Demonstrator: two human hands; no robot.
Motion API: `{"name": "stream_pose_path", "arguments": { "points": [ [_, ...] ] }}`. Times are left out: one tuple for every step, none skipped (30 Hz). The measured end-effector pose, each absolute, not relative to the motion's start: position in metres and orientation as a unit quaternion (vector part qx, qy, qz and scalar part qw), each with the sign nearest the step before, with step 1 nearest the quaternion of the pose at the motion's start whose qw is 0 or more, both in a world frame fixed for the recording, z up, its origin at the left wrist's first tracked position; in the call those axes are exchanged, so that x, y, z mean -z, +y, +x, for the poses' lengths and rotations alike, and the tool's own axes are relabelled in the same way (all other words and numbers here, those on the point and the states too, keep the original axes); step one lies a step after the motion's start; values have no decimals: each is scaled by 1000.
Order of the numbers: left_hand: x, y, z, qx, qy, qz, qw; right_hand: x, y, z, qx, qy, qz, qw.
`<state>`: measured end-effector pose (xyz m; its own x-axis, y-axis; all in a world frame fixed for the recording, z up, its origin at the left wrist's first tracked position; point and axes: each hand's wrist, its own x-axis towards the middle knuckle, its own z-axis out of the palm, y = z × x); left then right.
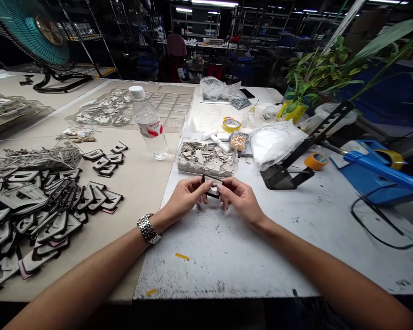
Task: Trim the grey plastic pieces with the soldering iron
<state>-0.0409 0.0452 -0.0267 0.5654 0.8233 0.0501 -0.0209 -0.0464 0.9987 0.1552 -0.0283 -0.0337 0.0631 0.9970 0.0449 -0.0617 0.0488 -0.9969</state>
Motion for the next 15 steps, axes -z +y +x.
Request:
{"name": "stream_pose_path", "arguments": {
  "points": [
    [27,45,-41,-342,314,639,613,34,-28,156,-493,-474,-486,544],
    [27,45,-41,-341,313,642,611,33,-27,157,-497,-470,-485,545],
    [27,45,-41,-342,313,643,610,33,-27,157,-500,-468,-483,546],
    [28,44,-41,-343,313,643,609,33,-26,158,-501,-468,-480,547],
    [28,44,-41,-341,314,644,608,32,-26,157,-501,-469,-478,548],
    [29,44,-41,-337,316,647,607,32,-26,157,-501,-470,-477,548],
    [29,43,-41,-333,318,651,603,32,-26,157,-500,-469,-478,550],
    [29,43,-41,-334,320,658,594,32,-26,156,-498,-466,-480,551],
    [28,42,-42,-341,326,667,576,32,-26,156,-496,-462,-484,554],
    [27,41,-43,-356,335,678,549,32,-26,156,-493,-457,-488,557],
    [26,39,-44,-377,344,693,509,32,-26,156,-489,-449,-493,562],
    [25,37,-46,-399,350,713,458,32,-26,157,-486,-440,-497,568],
    [23,35,-47,-419,348,739,397,32,-26,157,-485,-432,-501,572],
    [22,33,-49,-431,333,770,331,32,-26,158,-485,-425,-503,575],
    [21,31,-50,-434,309,804,265,33,-26,158,-488,-420,-503,577]
  ]
}}
